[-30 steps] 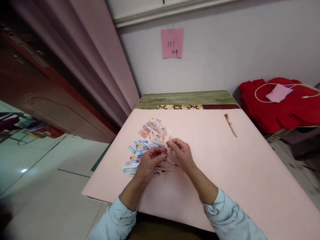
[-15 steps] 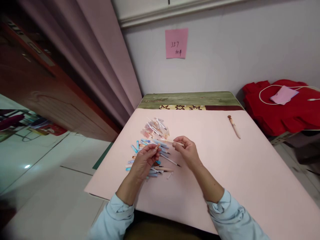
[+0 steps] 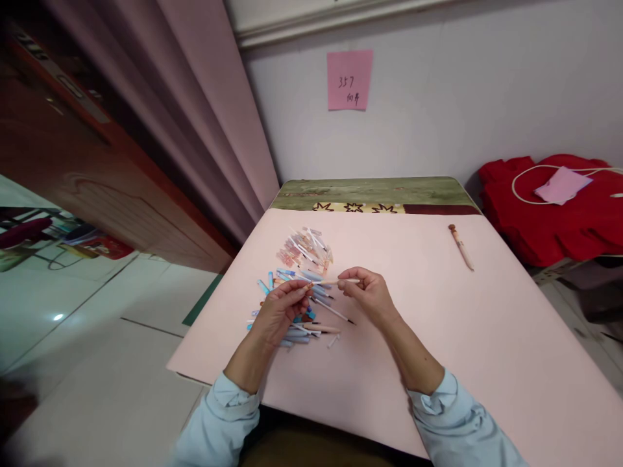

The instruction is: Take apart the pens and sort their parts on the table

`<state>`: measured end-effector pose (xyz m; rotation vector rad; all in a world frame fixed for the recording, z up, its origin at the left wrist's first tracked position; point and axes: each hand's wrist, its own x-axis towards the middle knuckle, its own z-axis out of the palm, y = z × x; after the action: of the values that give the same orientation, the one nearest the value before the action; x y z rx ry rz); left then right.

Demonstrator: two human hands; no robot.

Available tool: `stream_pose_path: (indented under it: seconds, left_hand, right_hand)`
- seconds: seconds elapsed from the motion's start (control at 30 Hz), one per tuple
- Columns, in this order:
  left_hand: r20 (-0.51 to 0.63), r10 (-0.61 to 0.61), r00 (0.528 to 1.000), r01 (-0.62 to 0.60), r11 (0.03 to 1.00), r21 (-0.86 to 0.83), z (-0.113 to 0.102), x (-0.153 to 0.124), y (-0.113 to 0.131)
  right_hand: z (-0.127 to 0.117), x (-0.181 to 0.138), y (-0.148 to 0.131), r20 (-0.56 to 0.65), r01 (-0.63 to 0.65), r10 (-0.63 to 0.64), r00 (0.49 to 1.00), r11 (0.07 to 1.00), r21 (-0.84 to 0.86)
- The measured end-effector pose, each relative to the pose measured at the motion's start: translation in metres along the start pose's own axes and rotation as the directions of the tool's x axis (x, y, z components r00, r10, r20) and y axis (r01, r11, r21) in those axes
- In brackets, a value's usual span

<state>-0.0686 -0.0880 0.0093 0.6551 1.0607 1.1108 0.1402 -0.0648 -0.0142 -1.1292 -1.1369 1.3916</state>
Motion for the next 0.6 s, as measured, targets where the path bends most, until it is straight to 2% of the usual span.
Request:
stream_pose_path:
  seconds: [0.27, 0.47, 0.6]
  left_hand:
    - [-0.060, 0.042, 0.997, -0.042, 0.999, 0.006, 0.005, 0.004, 0.002]
    - [-0.183, 0.098, 0.978, -0.133, 0.973, -0.187, 0.030, 0.021, -0.003]
    - [-0.178, 0.070, 0.982, -0.120, 0.950, -0.287, 0.048, 0.035, -0.008]
  right_hand:
    - [-0.001, 0.000, 0.004, 0.025, 0.021, -0.019, 1.000, 0.997, -0.077]
    - [0.009, -0.002, 0.013, -0.132, 0.085, -0.091, 0.987, 0.995, -0.049]
    - [0.010, 0.000, 0.013, -0.211, 0.148, -0.154, 0.965, 0.988, -0.046]
